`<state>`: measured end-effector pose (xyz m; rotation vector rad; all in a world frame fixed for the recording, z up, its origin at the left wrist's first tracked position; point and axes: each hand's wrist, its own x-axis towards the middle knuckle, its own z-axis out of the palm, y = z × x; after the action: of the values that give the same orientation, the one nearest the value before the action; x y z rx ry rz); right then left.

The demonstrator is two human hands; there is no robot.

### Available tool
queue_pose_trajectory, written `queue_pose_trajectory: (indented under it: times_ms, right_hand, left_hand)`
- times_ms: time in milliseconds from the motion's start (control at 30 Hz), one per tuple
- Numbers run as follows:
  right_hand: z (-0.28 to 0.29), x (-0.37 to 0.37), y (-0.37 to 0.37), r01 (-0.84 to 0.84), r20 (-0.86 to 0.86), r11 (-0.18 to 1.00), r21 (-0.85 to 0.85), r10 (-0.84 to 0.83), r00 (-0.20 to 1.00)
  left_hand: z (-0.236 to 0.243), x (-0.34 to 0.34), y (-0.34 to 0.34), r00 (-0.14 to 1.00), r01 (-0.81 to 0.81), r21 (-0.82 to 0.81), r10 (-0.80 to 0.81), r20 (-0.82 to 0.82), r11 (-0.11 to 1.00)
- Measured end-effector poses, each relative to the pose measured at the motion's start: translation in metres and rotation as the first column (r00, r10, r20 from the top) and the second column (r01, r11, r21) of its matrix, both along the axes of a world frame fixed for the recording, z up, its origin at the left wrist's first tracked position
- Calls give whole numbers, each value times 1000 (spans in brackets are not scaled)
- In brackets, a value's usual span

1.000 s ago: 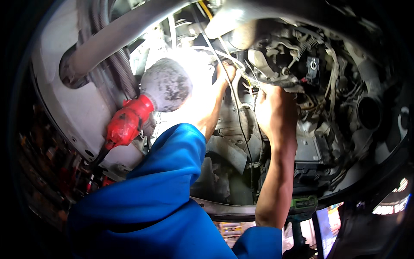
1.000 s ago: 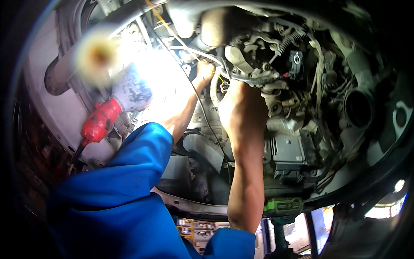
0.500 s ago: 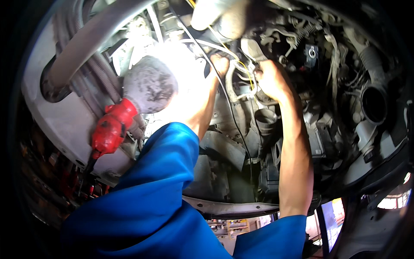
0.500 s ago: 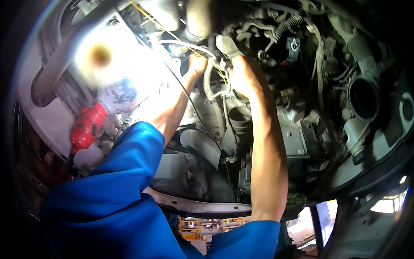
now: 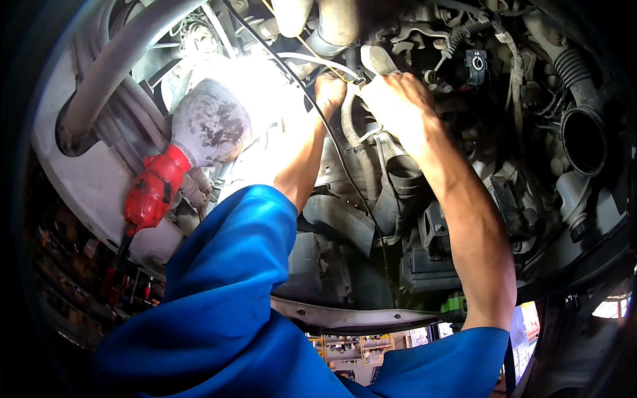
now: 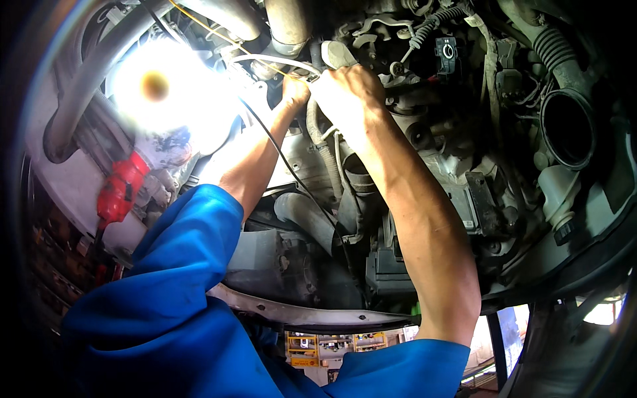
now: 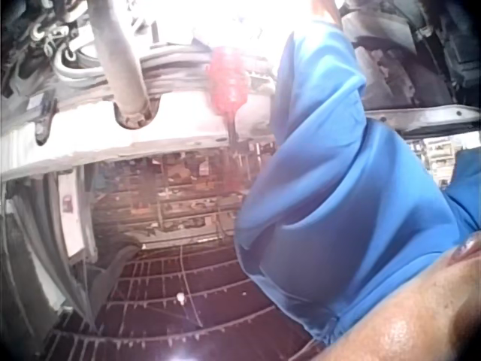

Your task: The person works in the engine compartment of a vehicle, first assembling an impact driver with a long extension and socket, then using it to loosen fasteners near the manifold while using a handheld work light for visibility.

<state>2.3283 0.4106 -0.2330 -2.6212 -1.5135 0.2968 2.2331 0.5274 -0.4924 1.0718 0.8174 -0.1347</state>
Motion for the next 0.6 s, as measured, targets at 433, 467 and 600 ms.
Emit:
queue_pose_trajectory:
  times_ms: [433, 467, 600]
  right_hand:
    - [-45, -14, -13, 155, -91, 962, 226, -138, 986]
    - [-11, -5, -4, 342, -389, 938, 53, -296, 873]
    - [15, -8, 2, 577, -443, 752, -319, -656, 611]
  left_hand:
    - [11, 2, -3, 972, 200, 231, -162, -171, 952]
    - [29, 4, 1, 964, 224, 247, -176, -199, 943]
    - [33, 14, -9, 982, 187, 163, -180, -58, 969]
